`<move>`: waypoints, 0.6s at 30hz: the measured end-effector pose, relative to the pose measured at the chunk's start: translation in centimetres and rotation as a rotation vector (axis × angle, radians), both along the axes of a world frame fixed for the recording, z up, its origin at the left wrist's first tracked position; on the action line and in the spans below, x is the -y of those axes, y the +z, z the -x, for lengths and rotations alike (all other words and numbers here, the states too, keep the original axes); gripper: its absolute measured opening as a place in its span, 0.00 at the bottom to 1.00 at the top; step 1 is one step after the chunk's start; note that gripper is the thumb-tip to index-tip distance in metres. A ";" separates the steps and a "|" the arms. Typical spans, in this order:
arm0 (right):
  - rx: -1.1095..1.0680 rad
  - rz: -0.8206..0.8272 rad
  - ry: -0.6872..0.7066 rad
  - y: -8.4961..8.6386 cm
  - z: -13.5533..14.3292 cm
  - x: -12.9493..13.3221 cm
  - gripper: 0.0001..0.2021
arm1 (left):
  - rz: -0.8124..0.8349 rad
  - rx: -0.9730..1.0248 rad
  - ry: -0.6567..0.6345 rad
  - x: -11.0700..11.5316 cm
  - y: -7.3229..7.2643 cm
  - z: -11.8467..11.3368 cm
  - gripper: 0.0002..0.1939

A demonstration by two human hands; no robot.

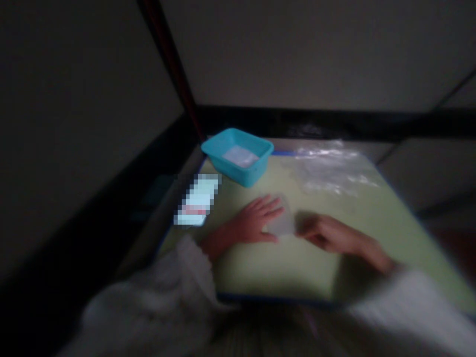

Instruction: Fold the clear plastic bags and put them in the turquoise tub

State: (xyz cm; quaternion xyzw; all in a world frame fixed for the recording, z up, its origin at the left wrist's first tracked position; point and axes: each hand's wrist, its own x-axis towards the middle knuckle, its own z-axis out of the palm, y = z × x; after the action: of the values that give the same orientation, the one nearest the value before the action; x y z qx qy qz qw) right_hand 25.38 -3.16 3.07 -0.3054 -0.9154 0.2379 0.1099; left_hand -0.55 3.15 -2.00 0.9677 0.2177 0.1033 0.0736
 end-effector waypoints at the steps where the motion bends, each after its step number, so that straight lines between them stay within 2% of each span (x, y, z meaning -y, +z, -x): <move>1: 0.000 -0.001 -0.004 0.1 0.0 0.0 0.12 | 0.002 -0.003 0.010 -0.1 0.0 0.0 0.43; 11: 0.002 0.049 -0.024 0.5 0.3 0.0 0.12 | 0.007 -0.037 0.133 -2.3 0.3 1.3 0.36; 18: -0.013 0.017 -0.037 0.4 0.1 0.2 0.12 | -0.006 0.004 0.175 -2.2 0.2 2.5 0.33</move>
State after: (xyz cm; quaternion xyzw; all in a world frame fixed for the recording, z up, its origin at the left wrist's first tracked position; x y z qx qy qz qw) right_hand 25.23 -3.31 3.43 -0.3219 -0.9068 0.2455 0.1177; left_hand -3.00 5.33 -1.81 0.9450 0.3010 0.1121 0.0621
